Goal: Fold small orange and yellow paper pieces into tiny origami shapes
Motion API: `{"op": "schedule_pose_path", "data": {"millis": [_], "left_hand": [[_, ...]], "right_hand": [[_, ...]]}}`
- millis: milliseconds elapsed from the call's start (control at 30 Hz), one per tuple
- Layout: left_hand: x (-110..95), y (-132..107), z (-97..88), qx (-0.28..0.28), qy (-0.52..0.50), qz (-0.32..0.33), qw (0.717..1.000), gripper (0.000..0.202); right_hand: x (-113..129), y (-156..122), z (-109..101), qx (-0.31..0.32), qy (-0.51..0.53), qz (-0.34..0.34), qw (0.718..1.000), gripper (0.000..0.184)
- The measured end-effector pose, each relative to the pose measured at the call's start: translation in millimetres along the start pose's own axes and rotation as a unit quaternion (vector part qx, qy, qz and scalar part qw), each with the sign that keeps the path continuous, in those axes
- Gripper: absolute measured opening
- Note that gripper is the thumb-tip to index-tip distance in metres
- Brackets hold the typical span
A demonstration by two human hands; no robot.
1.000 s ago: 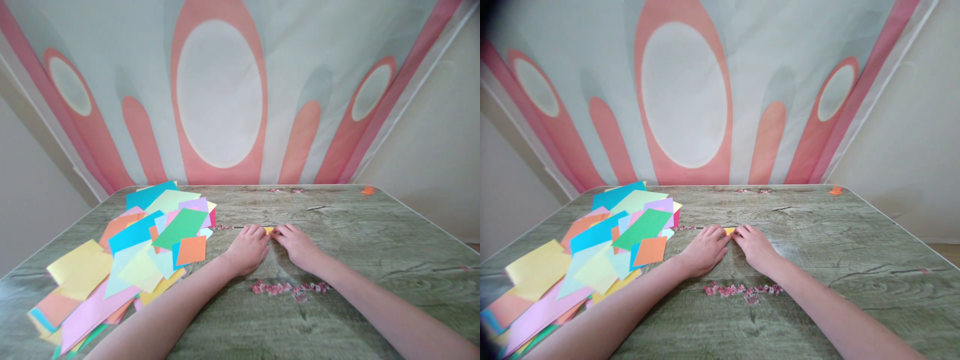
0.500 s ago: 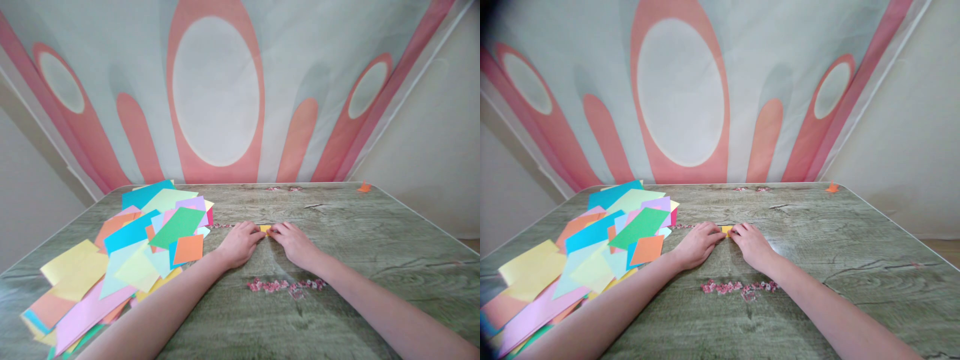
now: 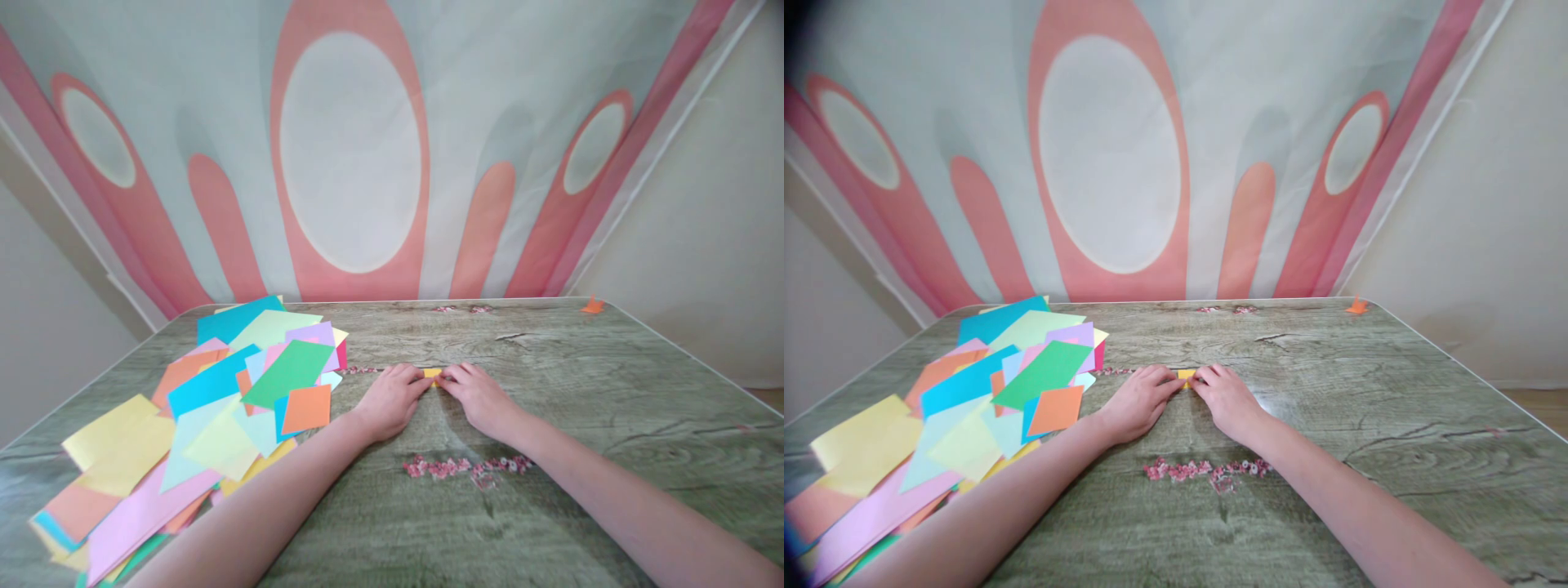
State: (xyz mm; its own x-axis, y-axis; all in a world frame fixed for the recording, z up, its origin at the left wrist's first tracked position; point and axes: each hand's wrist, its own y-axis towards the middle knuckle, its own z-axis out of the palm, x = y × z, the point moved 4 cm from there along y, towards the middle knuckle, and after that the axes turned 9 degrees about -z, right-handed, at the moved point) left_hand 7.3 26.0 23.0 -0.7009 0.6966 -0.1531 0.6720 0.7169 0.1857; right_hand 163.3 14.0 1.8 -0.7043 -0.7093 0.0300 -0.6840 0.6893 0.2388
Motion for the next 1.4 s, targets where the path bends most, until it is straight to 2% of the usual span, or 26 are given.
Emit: {"op": "schedule_pose_path", "data": {"millis": [567, 767, 933, 1033, 1400], "left_hand": [[-3, 2, -5.4, 0.003, 0.056, 0.032, 0.998, 0.027], [2, 3, -7.8, -0.001, 0.023, 0.038, 0.999, 0.018], [9, 4, -7.2, -0.030, -0.001, -0.006, 1.000, 0.028], [5, 3, -4.3, -0.032, 0.006, 0.008, 0.999, 0.035], [-5, 6, -2.3, -0.012, 0.089, 0.048, 0.995, 0.027]], "right_hand": [[1, 1, -3, 0.028, -0.016, 0.017, 0.999, 0.033], [0, 0, -2, 0.023, -0.016, 0.020, 0.999, 0.034], [1, 0, -2, 0.015, -0.014, 0.016, 1.000, 0.034], [1, 0, -3, 0.014, -0.017, 0.016, 1.000, 0.034], [5, 2, -9, 0.043, -0.061, 0.038, 0.996, 0.030]]}}
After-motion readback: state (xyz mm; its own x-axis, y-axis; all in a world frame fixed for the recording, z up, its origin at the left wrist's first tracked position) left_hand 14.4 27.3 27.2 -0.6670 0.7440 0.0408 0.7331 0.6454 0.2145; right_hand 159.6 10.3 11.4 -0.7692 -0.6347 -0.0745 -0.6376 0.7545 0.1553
